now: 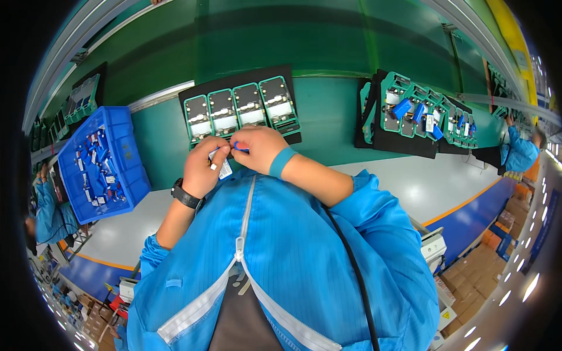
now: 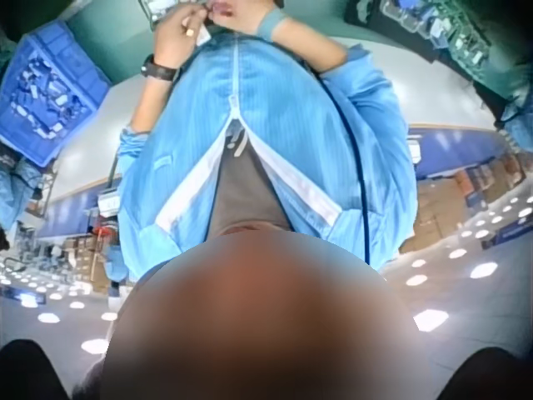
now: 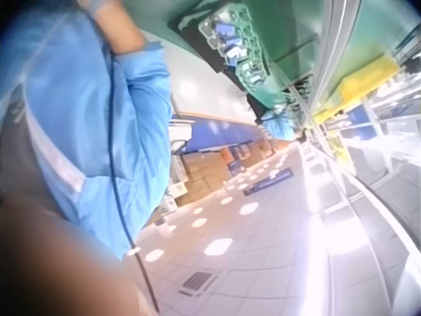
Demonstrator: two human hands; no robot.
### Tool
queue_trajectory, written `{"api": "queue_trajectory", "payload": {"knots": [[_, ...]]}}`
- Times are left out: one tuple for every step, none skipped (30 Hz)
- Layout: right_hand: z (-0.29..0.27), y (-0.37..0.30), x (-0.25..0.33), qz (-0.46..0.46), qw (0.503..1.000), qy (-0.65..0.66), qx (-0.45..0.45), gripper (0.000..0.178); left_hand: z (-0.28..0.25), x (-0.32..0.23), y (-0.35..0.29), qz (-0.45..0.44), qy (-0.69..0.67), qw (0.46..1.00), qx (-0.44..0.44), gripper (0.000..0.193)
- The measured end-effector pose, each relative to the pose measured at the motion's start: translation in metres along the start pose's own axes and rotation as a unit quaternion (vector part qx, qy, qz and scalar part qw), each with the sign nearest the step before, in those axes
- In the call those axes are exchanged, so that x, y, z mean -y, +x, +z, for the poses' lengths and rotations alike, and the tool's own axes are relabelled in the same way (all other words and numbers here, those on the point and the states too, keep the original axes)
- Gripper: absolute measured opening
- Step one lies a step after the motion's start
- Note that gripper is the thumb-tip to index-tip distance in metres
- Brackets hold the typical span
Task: Assembling small electronic modules into green plastic trays on a factory conveyor belt.
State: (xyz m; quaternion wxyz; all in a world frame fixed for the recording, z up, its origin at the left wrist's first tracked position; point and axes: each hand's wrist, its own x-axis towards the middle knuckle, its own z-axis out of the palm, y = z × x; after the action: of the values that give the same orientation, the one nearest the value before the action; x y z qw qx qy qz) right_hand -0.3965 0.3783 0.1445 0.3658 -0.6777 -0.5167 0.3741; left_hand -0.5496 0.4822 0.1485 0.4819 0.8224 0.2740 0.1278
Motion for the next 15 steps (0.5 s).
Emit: {"api": "queue_trajectory", "payload": {"knots": [[-0.004, -0.004, -0.003, -0.054, 0.992, -0.109, -0.044, 0.013, 0.011, 0.0, 0.001, -0.008, 0.004, 1.0, -0.02, 0.01], [-0.01, -0.008, -0.008, -0.089, 0.985, -0.132, -0.061, 0.013, 0.019, -0.003, 0.003, -0.017, 0.003, 1.0, -0.021, 0.01], [-0.014, -0.01, -0.014, -0.09, 0.986, -0.133, -0.053, 0.013, 0.027, -0.006, 0.005, -0.027, 0.001, 0.999, -0.023, 0.011], [-0.019, -0.011, -0.022, -0.108, 0.982, -0.143, -0.061, 0.013, 0.035, -0.005, 0.008, -0.022, -0.004, 0.999, -0.03, 0.01], [-0.023, -0.013, -0.028, -0.126, 0.978, -0.153, -0.068, 0.014, 0.04, -0.007, 0.01, -0.02, 0.01, 1.0, -0.021, 0.01], [-0.029, -0.015, -0.032, -0.132, 0.974, -0.175, -0.053, 0.014, 0.045, -0.009, 0.012, -0.019, 0.023, 0.999, -0.012, 0.01], [-0.033, -0.015, -0.035, -0.134, 0.974, -0.177, -0.046, 0.014, 0.052, -0.008, 0.012, -0.002, 0.038, 0.999, -0.019, 0.01], [-0.036, -0.014, -0.038, -0.148, 0.969, -0.192, -0.048, 0.011, 0.055, -0.01, 0.015, 0.012, 0.061, 0.998, -0.017, 0.01], [-0.037, -0.012, -0.041, -0.161, 0.964, -0.206, -0.049, 0.009, 0.057, -0.01, 0.018, 0.025, 0.085, 0.996, -0.015, 0.01], [-0.037, -0.013, -0.042, -0.163, 0.963, -0.208, -0.043, 0.009, 0.06, -0.008, 0.02, 0.025, 0.083, 0.996, -0.024, 0.01], [-0.036, -0.015, -0.044, -0.052, 0.996, -0.076, -0.017, 0.01, 0.06, -0.007, 0.024, 0.012, 0.064, 0.998, -0.02, 0.011], [-0.033, -0.015, -0.048, 0.063, 0.996, 0.058, 0.009, 0.012, 0.058, -0.005, 0.027, -0.001, 0.044, 0.999, -0.016, 0.011], [-0.028, -0.014, -0.054, 0.066, 0.989, 0.131, -0.004, 0.015, 0.059, -0.005, 0.03, -0.012, 0.012, 1.0, -0.01, 0.012], [-0.026, -0.013, -0.058, 0.067, 0.99, 0.127, 0.001, 0.015, 0.059, -0.003, 0.032, -0.014, 0.008, 1.0, -0.014, 0.012], [-0.024, -0.012, -0.06, 0.099, 0.987, 0.128, 0.007, 0.015, 0.059, 0.0, 0.035, -0.034, -0.023, 0.999, 0.001, 0.012]]}}
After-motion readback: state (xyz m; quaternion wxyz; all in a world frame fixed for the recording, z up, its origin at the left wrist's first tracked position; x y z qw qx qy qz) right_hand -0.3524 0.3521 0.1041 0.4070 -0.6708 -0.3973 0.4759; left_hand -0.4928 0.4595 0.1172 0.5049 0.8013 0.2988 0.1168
